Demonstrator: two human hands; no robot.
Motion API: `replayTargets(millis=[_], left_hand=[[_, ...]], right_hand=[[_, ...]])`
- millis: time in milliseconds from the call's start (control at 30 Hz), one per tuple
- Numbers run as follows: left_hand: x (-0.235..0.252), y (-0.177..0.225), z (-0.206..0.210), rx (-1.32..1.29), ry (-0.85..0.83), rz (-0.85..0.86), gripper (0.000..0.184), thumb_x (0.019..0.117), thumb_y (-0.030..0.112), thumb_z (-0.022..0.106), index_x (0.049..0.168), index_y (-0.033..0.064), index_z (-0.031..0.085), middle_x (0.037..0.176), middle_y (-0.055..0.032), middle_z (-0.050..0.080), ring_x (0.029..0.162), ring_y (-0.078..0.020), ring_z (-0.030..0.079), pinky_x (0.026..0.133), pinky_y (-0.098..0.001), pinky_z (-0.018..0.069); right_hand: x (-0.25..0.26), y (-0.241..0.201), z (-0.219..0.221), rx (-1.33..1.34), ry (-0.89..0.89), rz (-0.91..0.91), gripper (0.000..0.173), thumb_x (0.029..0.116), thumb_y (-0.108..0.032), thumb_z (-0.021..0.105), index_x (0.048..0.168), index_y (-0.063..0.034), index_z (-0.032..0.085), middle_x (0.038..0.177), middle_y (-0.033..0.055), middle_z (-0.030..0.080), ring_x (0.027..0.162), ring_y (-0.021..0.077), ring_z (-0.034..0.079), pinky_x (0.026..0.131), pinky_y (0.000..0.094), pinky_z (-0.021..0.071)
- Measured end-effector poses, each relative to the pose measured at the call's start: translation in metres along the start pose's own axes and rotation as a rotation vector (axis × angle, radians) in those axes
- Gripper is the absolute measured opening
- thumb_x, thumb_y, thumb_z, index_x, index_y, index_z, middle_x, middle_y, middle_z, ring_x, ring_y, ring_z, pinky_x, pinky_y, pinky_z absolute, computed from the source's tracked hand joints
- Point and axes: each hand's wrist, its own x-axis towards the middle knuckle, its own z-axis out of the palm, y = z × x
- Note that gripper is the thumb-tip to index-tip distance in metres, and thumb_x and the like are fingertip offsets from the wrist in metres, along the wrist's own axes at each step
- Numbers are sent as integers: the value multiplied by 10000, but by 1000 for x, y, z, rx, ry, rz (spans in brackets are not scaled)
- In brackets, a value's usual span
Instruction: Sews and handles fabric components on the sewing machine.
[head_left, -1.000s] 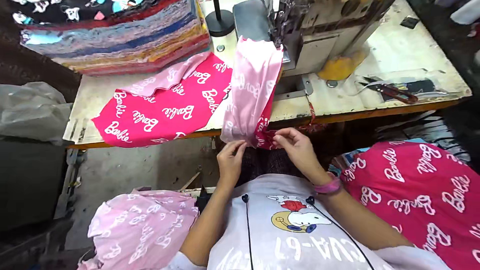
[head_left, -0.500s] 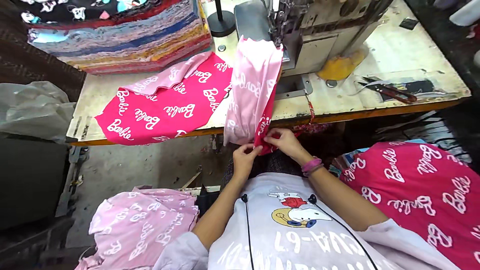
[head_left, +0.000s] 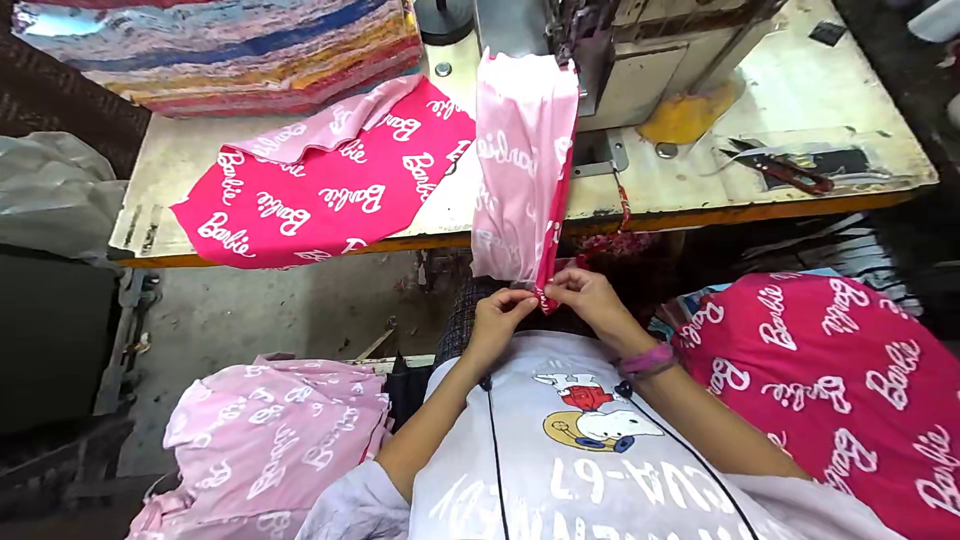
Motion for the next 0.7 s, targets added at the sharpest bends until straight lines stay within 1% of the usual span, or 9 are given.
replayTargets(millis=[133,233,267,300,367,400,500,600,700], left_hand=[[-9,2,3,44,21,170,117,917,55,690,956,-43,742,978,-51,714,961,-8,641,882,-180,518],[-18,18,2,16,53,214,127,949,32,629,995,-72,684,981,-58,712,953,-27,662,899,-219,540],[-25,31,1,53,72,268,125,952,30,625,996,-75,677,958,-58,717,928,-33,677,886,-227,555],[-36,47,0,128,93,368,119,944,27,637,979,-74,688,934,-68,730,908,-47,692,877,-232,565],[-55,80,-1,330,133,640,78,932,46,673,935,-24,706,893,-79,740,893,-85,688,898,-244,538],[-60,89,0,393,147,720,59,930,55,685,926,1,709,879,-74,735,879,-97,682,897,-251,531],[-67,91,7,439,124,729,71,905,58,716,905,1,760,875,-86,760,868,-118,709,860,-249,557],[-72,100,14,341,61,724,79,912,38,707,909,-28,750,880,-101,754,882,-93,707,850,-207,562],[-73,111,17,178,-4,714,69,938,26,695,952,-41,707,933,-86,743,929,-60,707,850,-204,585]], right_hand=[[-15,-4,-7,-38,27,-40,71,931,-61,710,951,4,693,823,-11,686,734,1,636,727,191,546],[-14,1,-20,-262,159,-121,182,956,-143,703,1011,30,715,915,108,710,821,126,660,797,330,545],[-21,-9,-25,-261,177,-158,176,958,-139,701,1026,23,712,904,93,712,806,112,662,784,313,551],[-34,-23,-28,-190,161,-194,135,950,-120,701,1017,-4,707,865,30,707,765,53,658,747,244,561],[-65,-53,-31,6,75,-268,42,919,-92,702,953,-81,723,788,-92,706,701,-27,649,676,155,558],[-77,-61,-31,34,42,-283,36,910,-92,709,939,-97,729,789,-110,707,705,-41,650,674,141,558],[-99,-66,-33,-17,38,-265,52,902,-110,725,946,-83,730,791,-98,699,674,-40,633,612,140,537],[-111,-68,-35,-13,49,-302,65,894,-110,732,956,-91,738,816,-106,710,727,-36,654,671,143,557],[-119,-70,-45,91,27,-309,40,883,-137,757,914,-153,736,784,-126,702,694,-37,642,638,133,545]])
